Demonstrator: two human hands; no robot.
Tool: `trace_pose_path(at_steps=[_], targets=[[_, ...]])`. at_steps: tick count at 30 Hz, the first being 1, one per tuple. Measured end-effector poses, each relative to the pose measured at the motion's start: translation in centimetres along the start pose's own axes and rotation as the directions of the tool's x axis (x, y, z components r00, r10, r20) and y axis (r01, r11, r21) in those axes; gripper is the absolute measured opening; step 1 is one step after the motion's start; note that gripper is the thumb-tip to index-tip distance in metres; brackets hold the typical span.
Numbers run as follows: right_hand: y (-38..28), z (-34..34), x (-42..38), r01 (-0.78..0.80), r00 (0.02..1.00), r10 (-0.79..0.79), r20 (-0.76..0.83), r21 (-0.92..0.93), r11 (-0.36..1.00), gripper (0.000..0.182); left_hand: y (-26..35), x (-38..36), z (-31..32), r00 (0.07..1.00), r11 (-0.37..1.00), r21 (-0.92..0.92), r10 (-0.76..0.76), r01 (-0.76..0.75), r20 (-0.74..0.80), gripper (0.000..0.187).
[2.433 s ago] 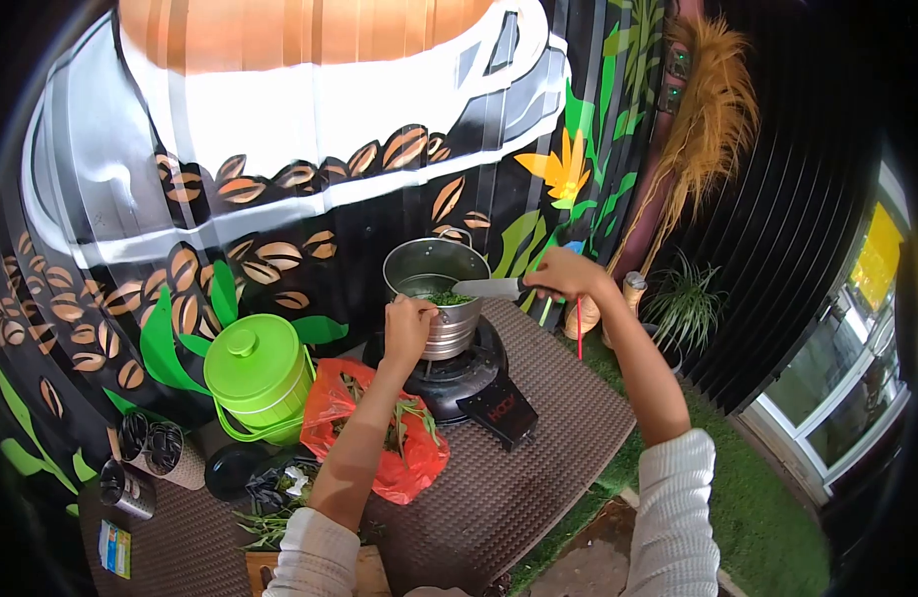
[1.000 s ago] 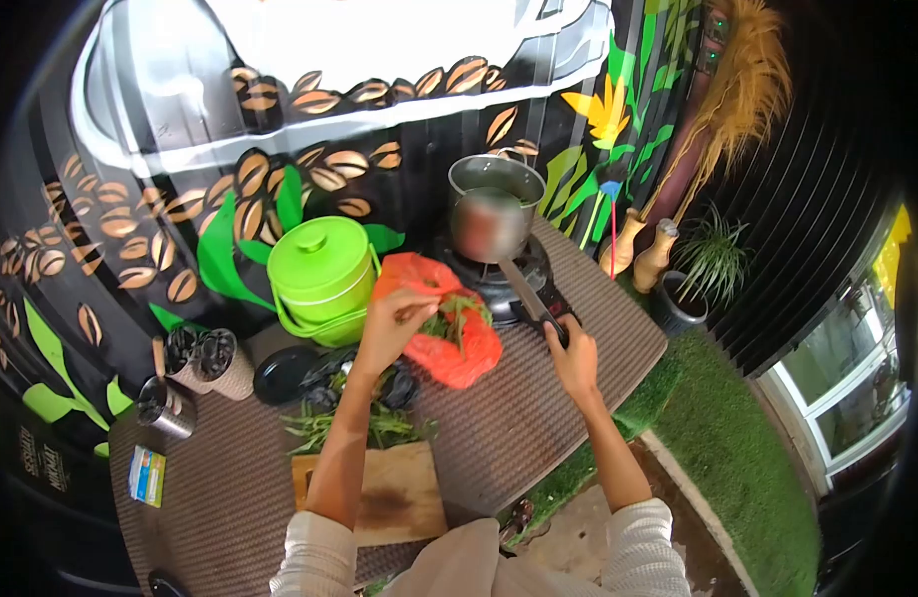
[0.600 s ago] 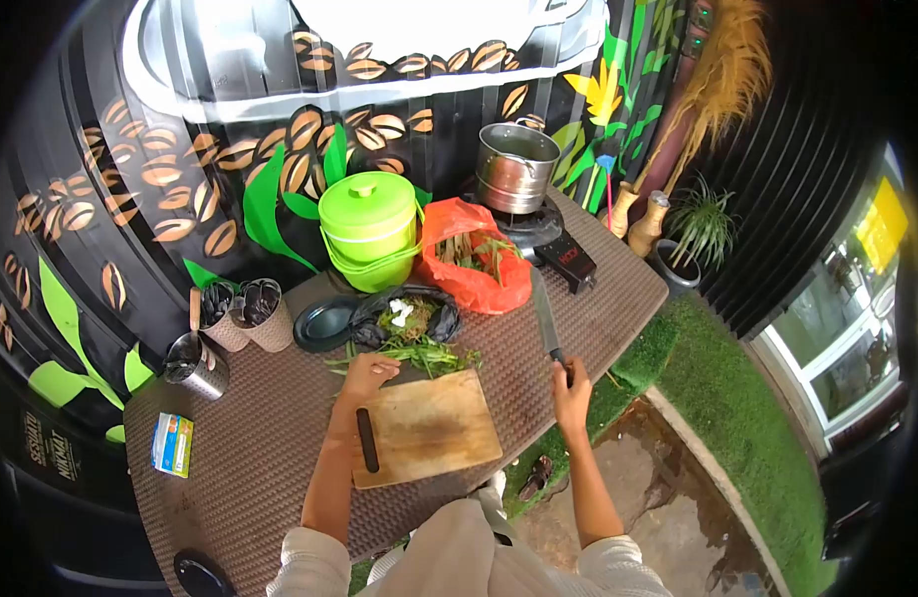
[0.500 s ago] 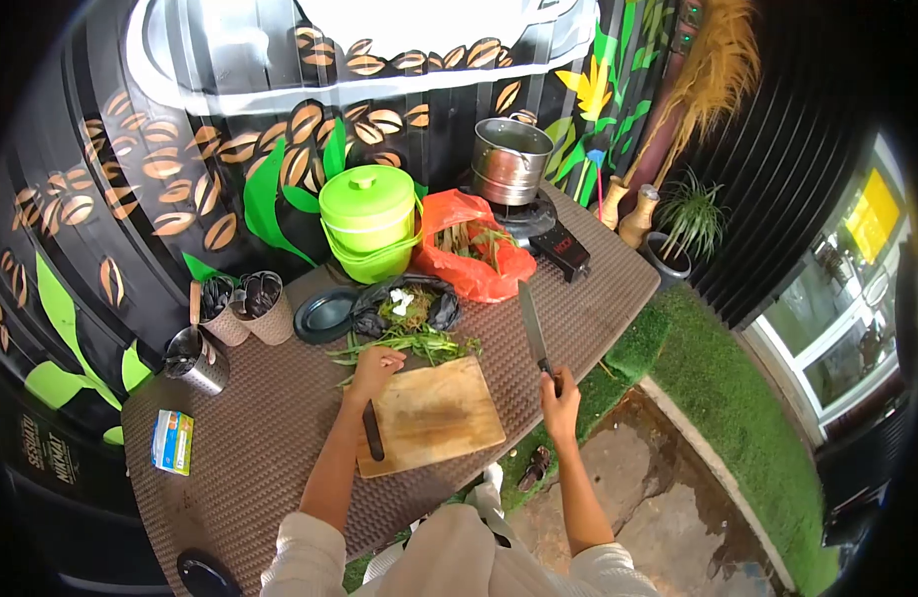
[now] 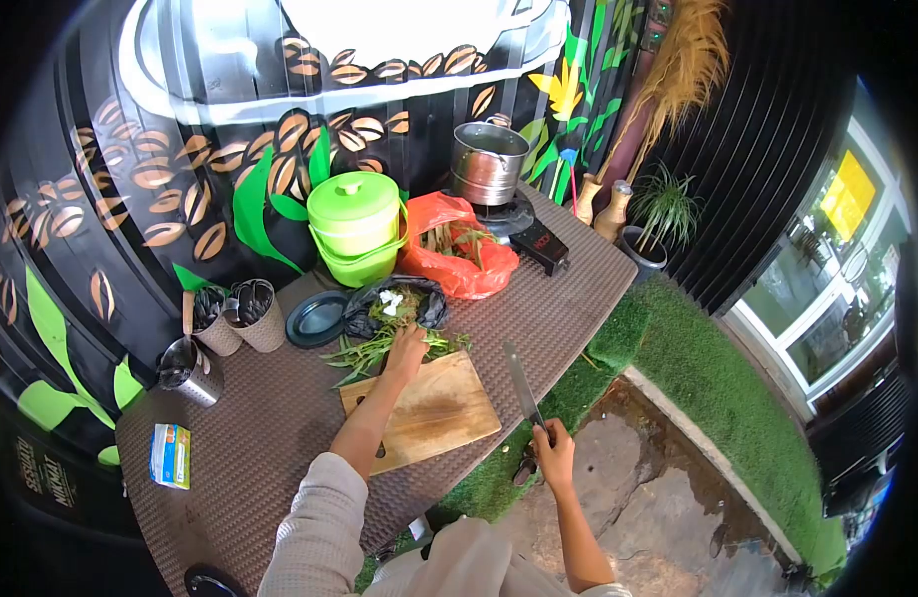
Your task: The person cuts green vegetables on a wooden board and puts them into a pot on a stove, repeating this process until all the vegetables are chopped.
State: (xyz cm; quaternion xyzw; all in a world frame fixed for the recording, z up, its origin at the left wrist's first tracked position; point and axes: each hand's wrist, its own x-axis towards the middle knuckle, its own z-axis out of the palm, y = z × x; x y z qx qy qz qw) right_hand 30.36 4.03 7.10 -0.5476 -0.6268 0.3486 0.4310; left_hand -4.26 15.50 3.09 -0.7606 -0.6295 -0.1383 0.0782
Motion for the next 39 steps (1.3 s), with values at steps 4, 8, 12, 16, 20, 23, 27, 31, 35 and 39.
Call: trace_pose_path(at_steps=[4, 8, 12, 16, 20, 23, 27, 31, 35, 39], targets=[[0.5, -0.4, -0.4, -0.083, 0.996, 0.082, 0.027, 0.045, 0.996, 0.017, -1.0, 0.3, 0.5, 0.992, 0.992, 0.058, 0.113, -0.110, -0.055, 0.014], [1.5, 0.2, -0.4, -0.095, 0.994, 0.092, 0.061, 0.048, 0.994, 0.017, -1.9, 0.0, 1.5, 0.976, 0.979, 0.111, 0.185, -0.173, -0.112, 0.013], [1.2, 0.4, -0.4, -0.106, 0.990, 0.101, 0.095, 0.049, 0.993, 0.017, -1.0, -0.4, -0.4, 0.977, 0.960, 0.231, 0.187, -0.160, -0.100, 0.013], [2.4, 0.5, -1.2, -0.106, 0.990, 0.098, 0.106, 0.074, 0.992, 0.017, 0.5, -1.4, 0.3, 0.941, 0.987, -0.163, -0.046, -0.009, -0.334, 0.007], [2.9, 0.7, -2.0, -0.127, 0.982, 0.113, 0.148, 0.091, 0.988, 0.018, 1.9, -4.0, -0.1, 0.920, 0.836, -0.535, -0.296, 0.119, -0.257, 0.006], [3.2, 1.3, -2.6, -0.139, 0.975, 0.116, 0.190, 0.117, 0.983, 0.018, 3.0, -6.5, -1.5, 0.944, 0.668, -0.704, -0.328, 0.243, 0.015, 0.009], [4.1, 3.4, -3.4, -0.152, 0.964, 0.106, 0.243, 0.180, 0.972, 0.018, 4.3, -8.5, -3.3, 0.976, 0.794, -0.568, -0.184, 0.216, 0.113, 0.011], [3.6, 4.7, -3.7, -0.126, 0.953, 0.064, 0.295, 0.195, 0.973, 0.019, 3.8, -7.5, -2.3, 0.955, 0.646, -0.725, -0.290, 0.238, 0.055, 0.012], [2.5, 5.2, -3.1, -0.149, 0.954, 0.092, 0.284, 0.187, 0.971, 0.020, 2.3, -4.2, -0.5, 0.948, 0.663, -0.718, -0.317, 0.211, -0.014, 0.012], [2.5, 5.4, -2.3, -0.169, 0.963, 0.122, 0.242, 0.185, 0.968, 0.019, 0.9, -0.7, 1.1, 0.965, 0.750, -0.635, -0.262, 0.183, -0.031, 0.015]])
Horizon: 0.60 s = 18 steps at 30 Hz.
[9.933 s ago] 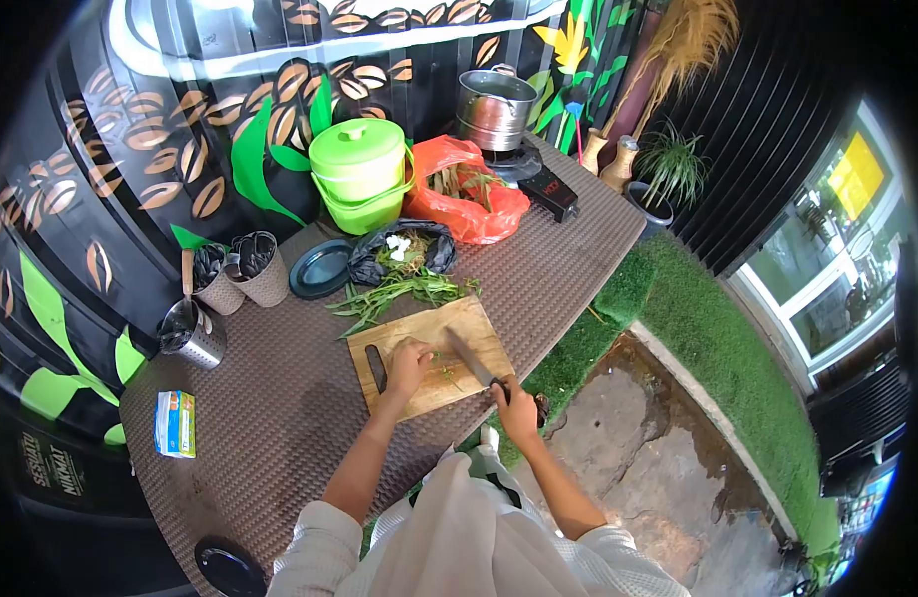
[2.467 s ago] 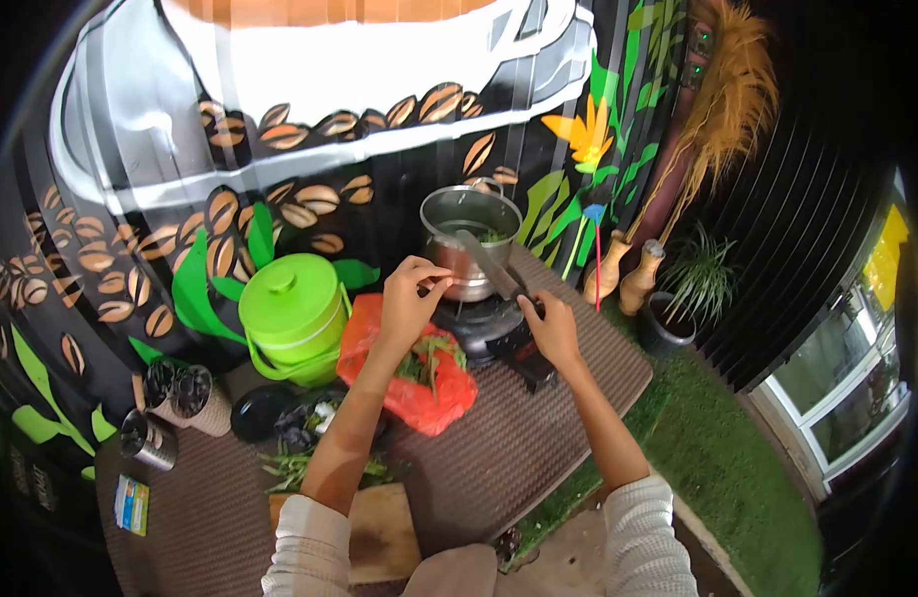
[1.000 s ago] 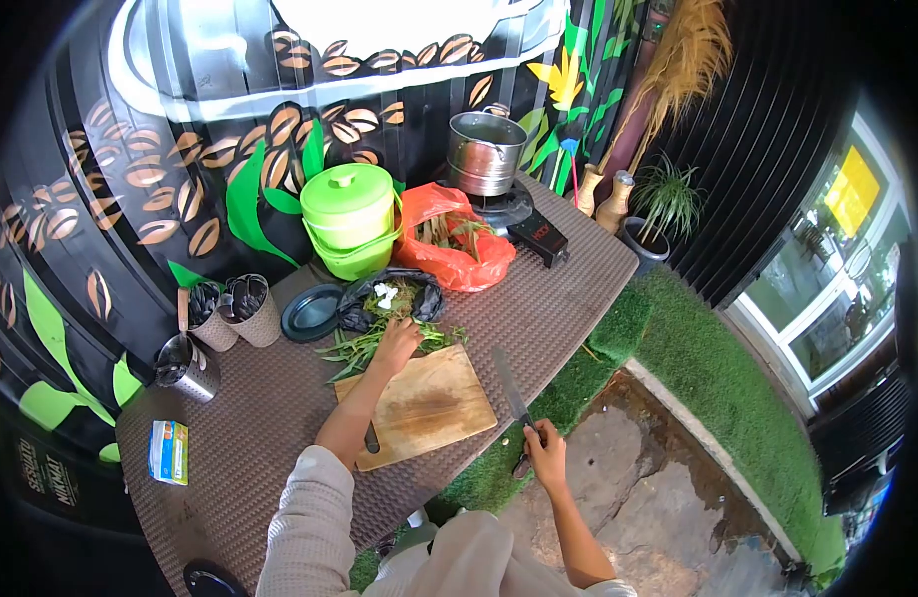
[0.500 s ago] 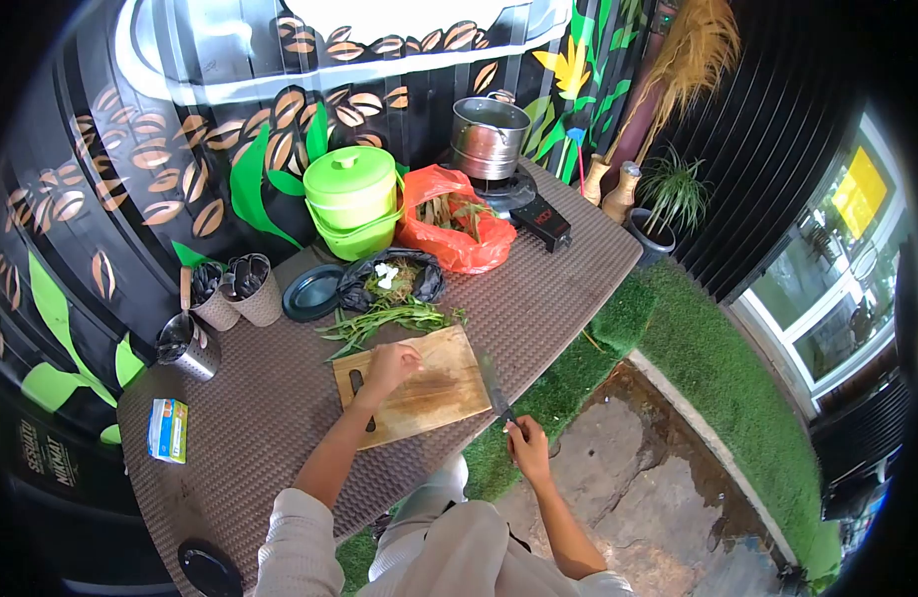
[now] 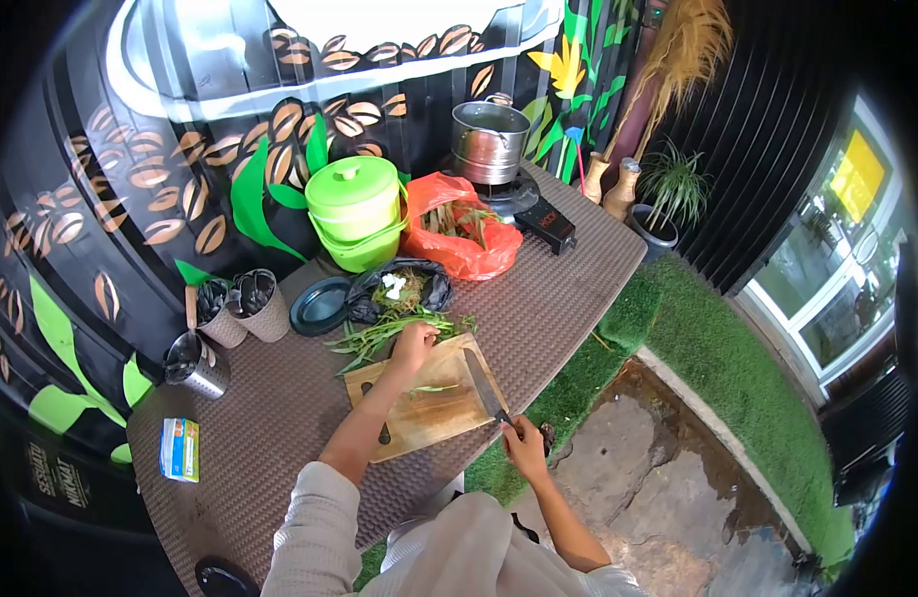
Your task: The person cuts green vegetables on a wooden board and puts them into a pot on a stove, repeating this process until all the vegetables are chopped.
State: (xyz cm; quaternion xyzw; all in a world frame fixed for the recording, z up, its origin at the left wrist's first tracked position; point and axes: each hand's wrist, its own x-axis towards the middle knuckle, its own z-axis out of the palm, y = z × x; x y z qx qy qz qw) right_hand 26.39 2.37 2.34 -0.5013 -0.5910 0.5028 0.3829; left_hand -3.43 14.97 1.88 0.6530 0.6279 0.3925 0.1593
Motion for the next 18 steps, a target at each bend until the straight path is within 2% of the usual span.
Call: trace_pose_path(at_steps=[1, 2, 4, 5, 6, 8, 9, 12, 14, 16, 18], targets=[[0.2, 0.0, 0.3, 0.005, 1.000, -0.005, -0.015, -0.007, 1.000, 0.019, -0.1, 0.5, 0.2, 0.998, 0.994, 0.087, 0.065, -0.064, -0.010, 0.018], [0.4, -0.1, 0.6, 0.006, 1.000, -0.006, -0.023, -0.008, 1.000, 0.019, -0.2, 1.2, 0.3, 0.997, 0.994, 0.082, 0.071, -0.070, -0.007, 0.018], [0.7, -0.1, 1.0, -0.003, 0.999, 0.001, -0.049, -0.034, 0.999, 0.018, -1.7, 2.5, 0.7, 0.975, 0.944, 0.253, 0.186, -0.212, 0.123, 0.020], [0.9, -0.1, 1.1, -0.004, 0.998, 0.002, -0.056, -0.036, 0.999, 0.018, -2.3, 3.0, 1.0, 0.958, 0.920, 0.266, 0.275, -0.287, 0.082, 0.017], [1.1, -0.1, 1.2, 0.001, 0.998, -0.003, -0.070, -0.034, 0.999, 0.018, -2.1, 3.3, 1.0, 0.956, 0.920, 0.261, 0.280, -0.292, 0.082, 0.017], [1.3, 0.0, 1.7, 0.008, 0.996, -0.011, -0.089, -0.031, 0.999, 0.017, -1.8, 3.8, 0.8, 0.953, 0.870, 0.389, 0.287, -0.304, 0.102, 0.013], [1.2, 0.1, 1.8, 0.007, 0.995, -0.011, -0.096, -0.037, 0.999, 0.017, -1.9, 4.1, 1.0, 0.933, 0.809, 0.470, 0.345, -0.352, 0.104, 0.009], [1.3, 0.5, 2.1, 0.017, 0.994, -0.021, -0.103, -0.043, 0.999, 0.016, -2.3, 4.4, 1.6, 0.917, 0.737, 0.562, 0.382, -0.376, 0.112, 0.006], [1.5, 0.8, 2.4, 0.027, 0.995, -0.031, -0.100, -0.042, 0.999, 0.016, -2.8, 5.0, 1.8, 0.905, 0.722, 0.560, 0.404, -0.405, 0.134, 0.006], [1.0, 1.1, 2.5, -0.034, 0.996, 0.032, -0.079, -0.021, 0.999, 0.017, -2.8, 5.2, 1.4, 0.894, 0.707, 0.560, 0.420, -0.431, 0.157, 0.006], [0.8, 1.5, 2.6, -0.022, 0.997, 0.020, -0.081, -0.023, 0.999, 0.017, -2.6, 5.1, 0.7, 0.895, 0.776, 0.457, 0.431, -0.434, 0.119, 0.010]])
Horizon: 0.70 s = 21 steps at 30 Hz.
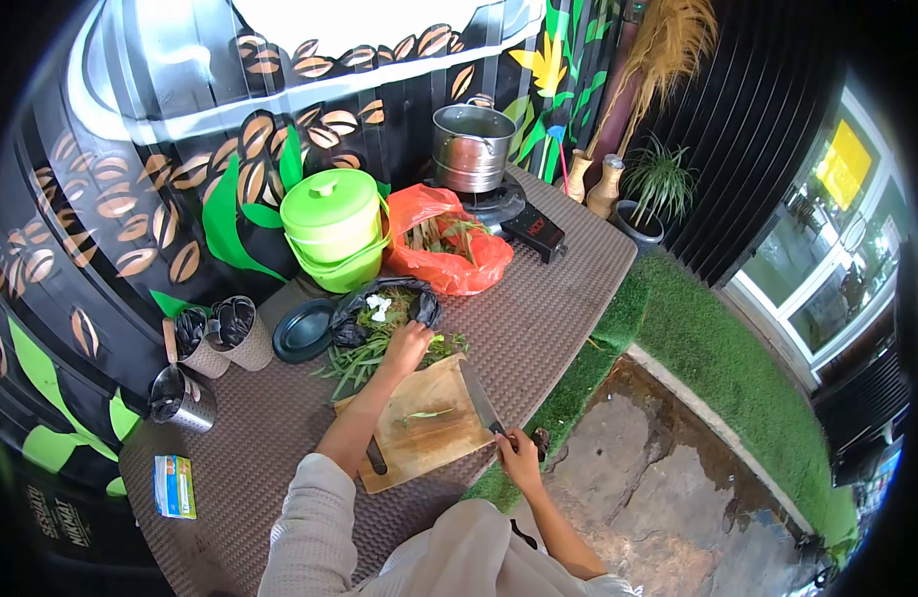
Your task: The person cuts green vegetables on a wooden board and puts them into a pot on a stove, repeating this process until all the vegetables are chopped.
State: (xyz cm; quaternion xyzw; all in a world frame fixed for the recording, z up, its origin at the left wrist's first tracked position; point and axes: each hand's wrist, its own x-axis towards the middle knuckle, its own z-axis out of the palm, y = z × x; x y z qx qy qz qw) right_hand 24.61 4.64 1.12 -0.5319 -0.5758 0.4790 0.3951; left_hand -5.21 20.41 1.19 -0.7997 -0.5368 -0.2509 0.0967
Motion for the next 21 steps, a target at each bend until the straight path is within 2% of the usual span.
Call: trace_pose_path(at_steps=[2, 4, 8, 10, 12, 15, 18, 21], targets=[[-0.2, 0.3, -0.1, 0.013, 1.000, -0.013, 0.000, 0.002, 1.000, 0.017, -0.1, -0.1, -1.0, 1.000, 0.999, -0.035, -0.009, 0.008, -0.028, 0.012], [-0.8, 0.3, -0.4, -0.042, 0.999, 0.041, 0.026, 0.011, 0.999, 0.021, 0.0, -0.1, -2.7, 0.998, 0.998, -0.065, -0.017, 0.013, -0.060, 0.015], [-0.7, 0.8, -1.0, -0.033, 0.999, 0.033, 0.035, 0.017, 0.999, 0.022, -0.2, 0.1, -5.4, 0.991, 0.989, -0.122, -0.101, 0.089, -0.090, 0.017], [-0.8, 0.8, -1.2, 0.026, 0.999, -0.025, 0.043, -0.033, 0.999, 0.023, 0.0, 0.6, -7.0, 0.961, 0.966, -0.255, -0.110, 0.043, -0.255, 0.016], [-0.2, 1.1, -1.1, 0.051, 0.998, -0.050, 0.042, -0.004, 0.999, 0.020, 0.4, 0.8, -8.5, 0.957, 0.954, -0.296, -0.122, 0.041, -0.263, 0.016], [0.3, 1.0, -1.4, 0.066, 0.997, -0.066, 0.050, 0.008, 0.998, 0.017, 0.7, 1.1, -9.9, 0.938, 0.897, -0.423, -0.245, 0.124, -0.245, 0.018], [-0.1, 0.9, -1.7, 0.046, 0.997, -0.047, 0.061, 0.018, 0.999, 0.017, 0.3, 1.6, -10.8, 0.938, 0.881, -0.451, -0.265, 0.143, -0.222, 0.017], [-0.2, 1.1, -2.0, 0.030, 0.997, -0.033, 0.068, 0.052, 0.998, 0.017, 0.1, 1.7, -12.1, 0.916, 0.910, -0.391, -0.265, 0.135, -0.300, 0.018]])
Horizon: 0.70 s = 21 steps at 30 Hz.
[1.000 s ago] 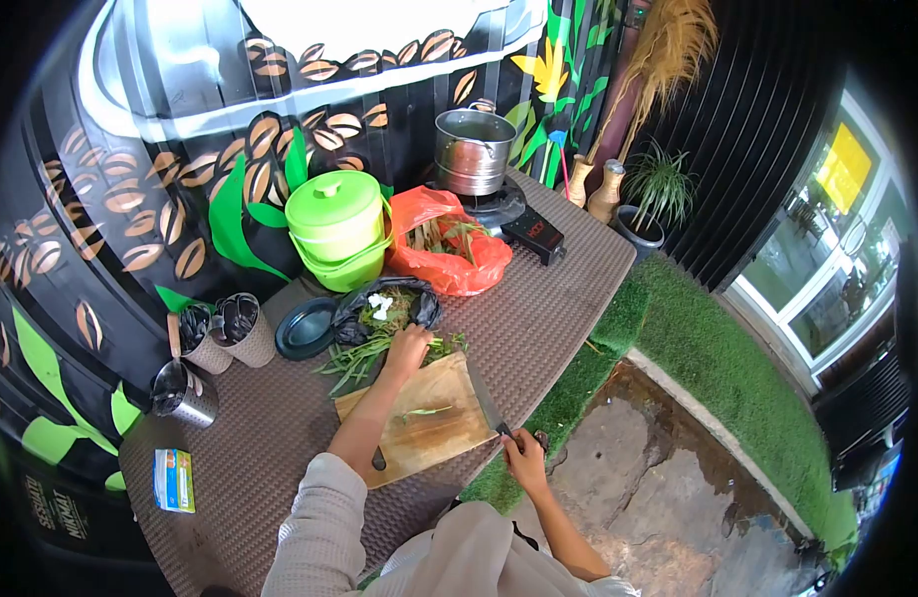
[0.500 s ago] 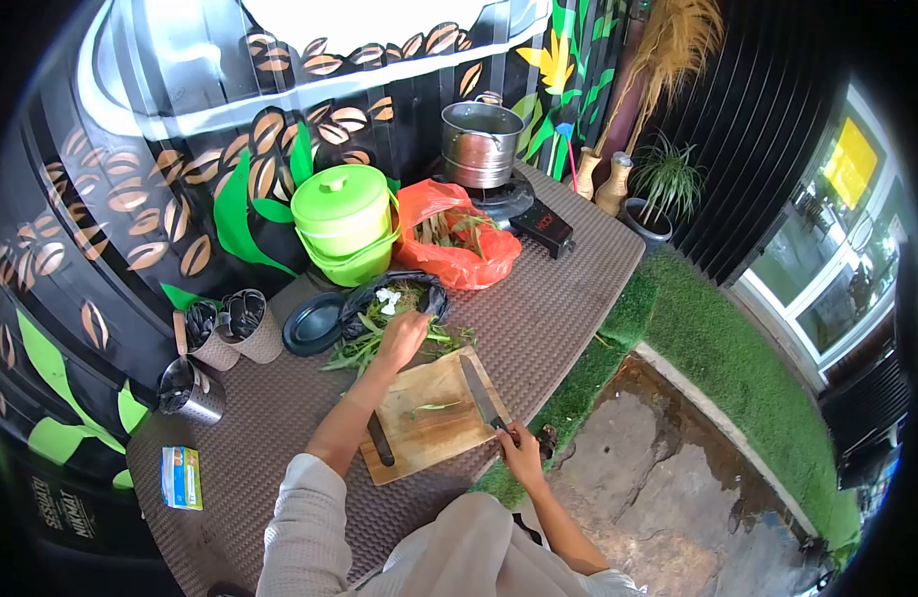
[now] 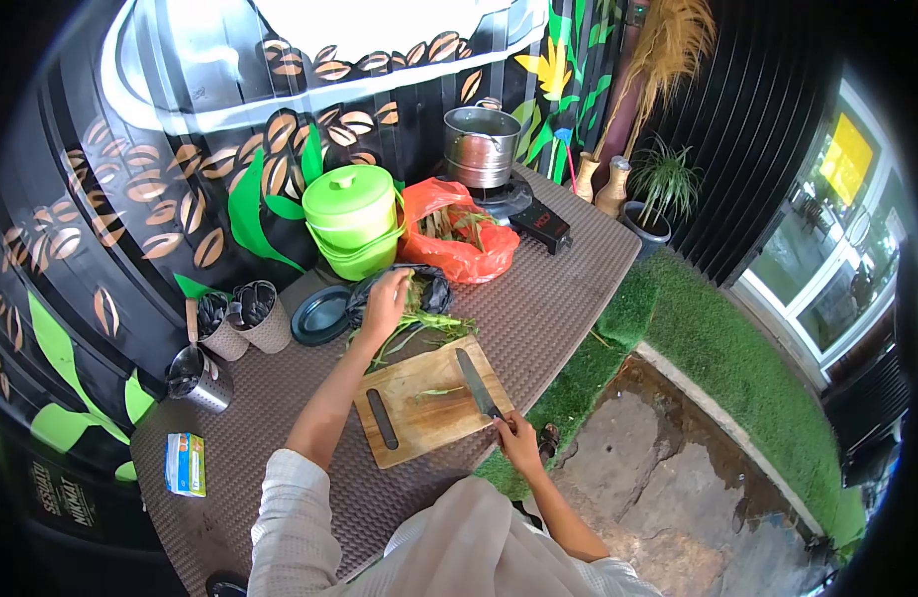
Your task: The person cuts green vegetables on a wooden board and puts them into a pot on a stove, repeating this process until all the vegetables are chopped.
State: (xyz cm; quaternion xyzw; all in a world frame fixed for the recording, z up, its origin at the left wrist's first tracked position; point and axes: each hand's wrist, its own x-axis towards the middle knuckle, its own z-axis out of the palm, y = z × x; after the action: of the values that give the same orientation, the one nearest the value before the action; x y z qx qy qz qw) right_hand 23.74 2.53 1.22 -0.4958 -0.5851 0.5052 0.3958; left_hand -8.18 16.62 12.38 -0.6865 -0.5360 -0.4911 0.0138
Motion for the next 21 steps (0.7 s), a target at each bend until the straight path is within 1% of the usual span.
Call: trace_pose_path(at_steps=[1, 2, 3, 5, 6, 7, 8, 9, 10, 11, 12, 13, 15, 16, 17, 19, 20, 21], targets=[[0.1, 0.0, -0.2, 0.000, 1.000, 0.000, 0.001, 0.012, 1.000, 0.016, 0.1, 0.1, -0.4, 0.999, 1.000, 0.031, 0.004, -0.003, -0.045, 0.019], [0.3, 0.1, -0.3, -0.004, 1.000, 0.004, 0.000, 0.011, 1.000, 0.016, 0.1, 0.2, -0.8, 0.999, 0.996, 0.086, 0.002, 0.002, -0.054, 0.019], [0.4, 0.1, -0.3, 0.004, 1.000, -0.004, -0.004, 0.004, 1.000, 0.016, 0.4, 0.4, -1.2, 0.994, 0.989, 0.147, 0.044, -0.029, -0.103, 0.019], [0.6, 0.2, -0.4, 0.009, 1.000, -0.009, -0.011, -0.004, 1.000, 0.016, 0.9, 0.9, -2.2, 0.972, 0.980, 0.190, 0.095, -0.054, -0.215, 0.020], [0.6, 0.2, -0.5, -0.002, 1.000, 0.002, -0.019, -0.010, 1.000, 0.016, 1.7, 1.1, -2.7, 0.951, 0.982, 0.172, 0.120, -0.073, -0.284, 0.021], [0.5, 0.2, -0.5, -0.013, 1.000, 0.013, -0.028, -0.016, 1.000, 0.016, 2.1, 1.5, -3.2, 0.944, 0.978, 0.196, 0.130, -0.072, -0.304, 0.020], [0.4, 0.1, -0.5, -0.016, 0.999, 0.015, -0.030, -0.015, 1.000, 0.016, 2.0, 2.0, -3.0, 0.938, 0.999, -0.035, -0.031, 0.020, -0.345, 0.020], [0.2, 0.0, -0.6, -0.046, 0.999, 0.045, -0.030, -0.024, 0.999, 0.018, 1.9, 2.4, -2.7, 0.917, 0.958, -0.265, -0.198, 0.107, -0.347, 0.019], [0.1, -0.1, -0.7, -0.077, 0.997, 0.076, -0.030, -0.034, 0.996, 0.020, 1.5, 2.5, -3.1, 0.958, 0.946, -0.278, -0.224, 0.169, -0.179, 0.019], [0.0, 0.0, -0.9, -0.081, 0.996, 0.080, -0.029, -0.035, 0.996, 0.020, 1.0, 2.5, -3.7, 0.970, 0.932, -0.280, -0.244, 0.232, -0.007, 0.019], [0.0, 0.1, -1.0, -0.059, 0.998, 0.058, -0.022, -0.036, 0.998, 0.020, 1.0, 2.5, -4.2, 1.000, 0.984, -0.180, -0.014, 0.017, 0.020, 0.019], [-0.1, 0.1, -0.9, -0.031, 0.999, 0.031, -0.015, -0.037, 0.999, 0.020, 1.0, 2.4, -4.3, 1.000, 0.984, -0.180, -0.015, 0.017, 0.016, 0.019], [-0.4, 0.0, -1.0, -0.047, 0.999, 0.047, -0.013, -0.020, 0.999, 0.020, 0.8, 2.4, -4.4, 0.975, 0.890, -0.408, -0.220, 0.201, -0.001, 0.019], [-0.5, 0.0, -1.1, -0.069, 0.998, 0.069, -0.012, -0.002, 0.998, 0.021, 0.4, 2.8, -4.5, 0.907, 0.856, -0.351, -0.419, 0.380, -0.041, 0.021], [-0.5, 0.0, -1.1, -0.070, 0.997, 0.070, -0.010, -0.003, 0.998, 0.021, 0.2, 3.1, -4.1, 0.916, 0.852, -0.488, -0.331, 0.188, -0.225, 0.021], [0.0, 0.0, -1.1, -0.054, 0.999, 0.054, -0.008, -0.001, 0.999, 0.021, 1.3, 3.2, -3.9, 0.908, 0.715, -0.684, -0.371, 0.146, -0.194, 0.021], [0.2, 0.1, -1.1, -0.053, 0.999, 0.053, -0.003, -0.004, 0.999, 0.021, 1.6, 2.8, -3.7, 0.899, 0.678, -0.674, -0.435, 0.293, -0.047, 0.021], [0.5, 0.1, -1.1, -0.053, 0.999, 0.053, 0.004, 0.027, 0.998, 0.019, 1.3, 2.0, -3.2, 0.865, 0.633, -0.642, -0.492, 0.431, 0.096, 0.021]])
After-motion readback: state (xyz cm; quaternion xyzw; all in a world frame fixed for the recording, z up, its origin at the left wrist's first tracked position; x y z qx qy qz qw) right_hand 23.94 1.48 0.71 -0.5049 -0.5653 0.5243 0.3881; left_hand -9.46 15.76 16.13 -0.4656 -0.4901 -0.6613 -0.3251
